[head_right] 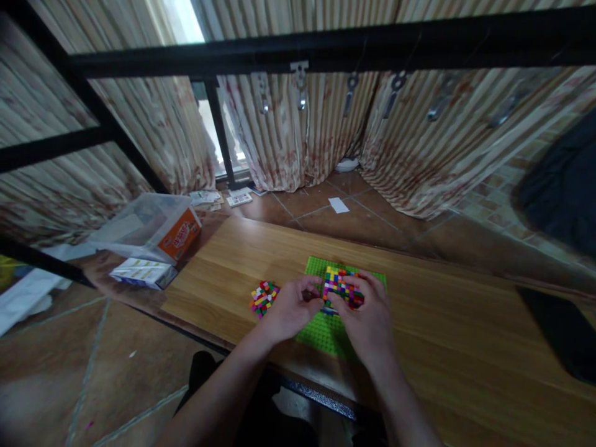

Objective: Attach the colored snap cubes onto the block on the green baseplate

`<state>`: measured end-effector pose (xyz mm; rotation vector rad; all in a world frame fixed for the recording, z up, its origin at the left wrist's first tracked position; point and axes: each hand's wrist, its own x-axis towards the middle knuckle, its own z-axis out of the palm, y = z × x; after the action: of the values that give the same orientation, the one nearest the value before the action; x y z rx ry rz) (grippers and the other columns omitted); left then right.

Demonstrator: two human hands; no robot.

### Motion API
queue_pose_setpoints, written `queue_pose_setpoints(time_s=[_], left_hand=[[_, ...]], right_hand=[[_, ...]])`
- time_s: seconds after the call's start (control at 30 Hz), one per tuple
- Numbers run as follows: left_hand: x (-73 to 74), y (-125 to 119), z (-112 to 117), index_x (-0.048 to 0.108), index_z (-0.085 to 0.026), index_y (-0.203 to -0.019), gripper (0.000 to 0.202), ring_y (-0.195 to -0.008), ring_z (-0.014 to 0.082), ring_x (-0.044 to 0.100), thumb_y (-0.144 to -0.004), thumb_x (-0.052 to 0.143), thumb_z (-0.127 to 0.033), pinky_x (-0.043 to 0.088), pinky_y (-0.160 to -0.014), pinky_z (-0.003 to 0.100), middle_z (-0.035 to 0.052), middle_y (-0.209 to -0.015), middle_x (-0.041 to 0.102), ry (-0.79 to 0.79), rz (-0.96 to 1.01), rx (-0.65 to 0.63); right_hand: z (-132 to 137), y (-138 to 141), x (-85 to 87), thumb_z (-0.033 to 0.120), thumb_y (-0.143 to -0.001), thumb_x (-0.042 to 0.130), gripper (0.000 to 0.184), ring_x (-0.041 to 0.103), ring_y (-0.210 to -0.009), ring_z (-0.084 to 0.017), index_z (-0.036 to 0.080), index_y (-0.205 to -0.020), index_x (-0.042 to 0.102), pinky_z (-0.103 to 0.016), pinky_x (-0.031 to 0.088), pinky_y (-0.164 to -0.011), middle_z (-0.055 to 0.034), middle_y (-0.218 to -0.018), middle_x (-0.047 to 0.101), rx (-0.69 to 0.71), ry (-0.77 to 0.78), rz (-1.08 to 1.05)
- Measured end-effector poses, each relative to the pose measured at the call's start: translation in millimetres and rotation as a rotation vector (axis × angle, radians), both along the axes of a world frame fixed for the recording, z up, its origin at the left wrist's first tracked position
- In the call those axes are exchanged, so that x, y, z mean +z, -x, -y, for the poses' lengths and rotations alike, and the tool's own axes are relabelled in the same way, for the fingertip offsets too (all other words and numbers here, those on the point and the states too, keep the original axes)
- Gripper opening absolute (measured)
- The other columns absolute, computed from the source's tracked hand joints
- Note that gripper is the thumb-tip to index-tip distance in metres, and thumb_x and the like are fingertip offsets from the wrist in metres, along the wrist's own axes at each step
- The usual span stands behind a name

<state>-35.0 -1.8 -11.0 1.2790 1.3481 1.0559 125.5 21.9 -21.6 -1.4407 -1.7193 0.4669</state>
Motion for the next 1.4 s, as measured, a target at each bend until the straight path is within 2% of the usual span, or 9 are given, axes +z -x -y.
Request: queue_pose_setpoints(time_s=[0.07,0.17,0.27,0.33,0.53,0.8,1.0,1.23,1.4], left_hand=[[2.0,15,-1,0.065,-0.014,-0.109,0.037,-0.064,0.0132,0.059,-0.073,0.059,-0.013,0.044,-0.058,0.023,0.0033,-0.080,0.069,-0.023,-0.026,0.003],[4.9,47,-6,0.070,-0.014,-0.093,0.023,-0.074,0.0150,0.063,-0.075,0.055,-0.012,0.048,-0.068,0.024,0.0034,-0.080,0.070,-0.107,-0.082,0.087],[7.2,78,-9,0.071,-0.015,-0.084,0.022,-0.077,0.0155,0.064,-0.076,0.051,-0.010,0.049,-0.074,0.026,0.0032,-0.080,0.070,-0.107,-0.315,0.203],[9.2,88,-7,0.072,-0.016,-0.085,0.023,-0.077,0.0158,0.064,-0.075,0.053,-0.008,0.049,-0.075,0.027,0.0032,-0.082,0.071,-0.111,-0.472,0.185],[17.4,81,2,0.073,-0.019,-0.082,0.016,-0.094,0.0219,0.063,-0.070,0.064,-0.013,0.048,-0.091,0.035,0.0065,-0.095,0.071,-0.140,-0.834,-0.049],[17.5,67,3,0.071,-0.019,-0.079,0.017,-0.095,0.0270,0.061,-0.075,0.055,-0.014,0.048,-0.081,0.039,0.0102,-0.100,0.068,-0.075,-1.116,-0.069],[17.3,67,1,0.066,-0.018,-0.075,0.014,-0.087,0.0234,0.062,-0.078,0.055,-0.012,0.047,-0.083,0.037,0.0086,-0.089,0.068,-0.182,-1.027,-0.054],[21.8,39,5,0.063,-0.019,-0.084,0.012,-0.065,0.0117,0.060,-0.086,0.051,-0.015,0.044,-0.063,0.022,-0.0009,-0.074,0.065,-0.278,-0.495,-0.166],[17.9,24,5,0.063,-0.018,-0.081,0.010,-0.060,0.0102,0.058,-0.084,0.055,-0.014,0.042,-0.060,0.021,-0.0028,-0.068,0.063,-0.301,-0.482,-0.162]], right_hand=[[0,-1,0.1,0.053,-0.073,0.069,0.039,0.055,-0.114,-0.029,0.021,-0.096,0.069,-0.051,0.040,-0.102,-0.0112,-0.123,0.056,-0.007,0.008,-0.005],[0,-1,0.4,0.054,-0.072,0.070,0.040,0.056,-0.114,-0.030,0.021,-0.095,0.070,-0.051,0.040,-0.102,-0.0116,-0.123,0.057,-0.017,0.011,-0.002],[0,0,0.6,0.054,-0.073,0.069,0.041,0.055,-0.115,-0.030,0.021,-0.095,0.070,-0.051,0.039,-0.104,-0.0115,-0.125,0.056,-0.025,0.007,0.003],[0,0,0.8,0.055,-0.072,0.068,0.041,0.055,-0.116,-0.030,0.021,-0.096,0.069,-0.051,0.039,-0.104,-0.0115,-0.125,0.056,-0.026,0.012,0.001],[1,1,2.0,0.053,-0.073,0.069,0.039,0.055,-0.116,-0.031,0.022,-0.096,0.070,-0.051,0.041,-0.103,-0.0111,-0.125,0.057,-0.032,0.013,0.005],[2,2,3.9,0.048,-0.073,0.071,0.035,0.055,-0.117,-0.031,0.022,-0.097,0.069,-0.052,0.041,-0.104,-0.0110,-0.126,0.056,-0.020,0.007,0.007],[3,5,8.3,0.046,-0.074,0.070,0.033,0.055,-0.116,-0.031,0.022,-0.096,0.070,-0.052,0.042,-0.103,-0.0112,-0.126,0.056,-0.020,0.025,-0.020],[4,8,11.2,0.041,-0.073,0.073,0.030,0.056,-0.116,-0.029,0.023,-0.097,0.070,-0.051,0.042,-0.104,-0.0100,-0.125,0.056,-0.024,0.015,-0.031],[4,8,11.3,0.039,-0.073,0.074,0.029,0.057,-0.115,-0.029,0.024,-0.097,0.069,-0.051,0.043,-0.102,-0.0099,-0.125,0.057,-0.022,0.008,-0.041]])
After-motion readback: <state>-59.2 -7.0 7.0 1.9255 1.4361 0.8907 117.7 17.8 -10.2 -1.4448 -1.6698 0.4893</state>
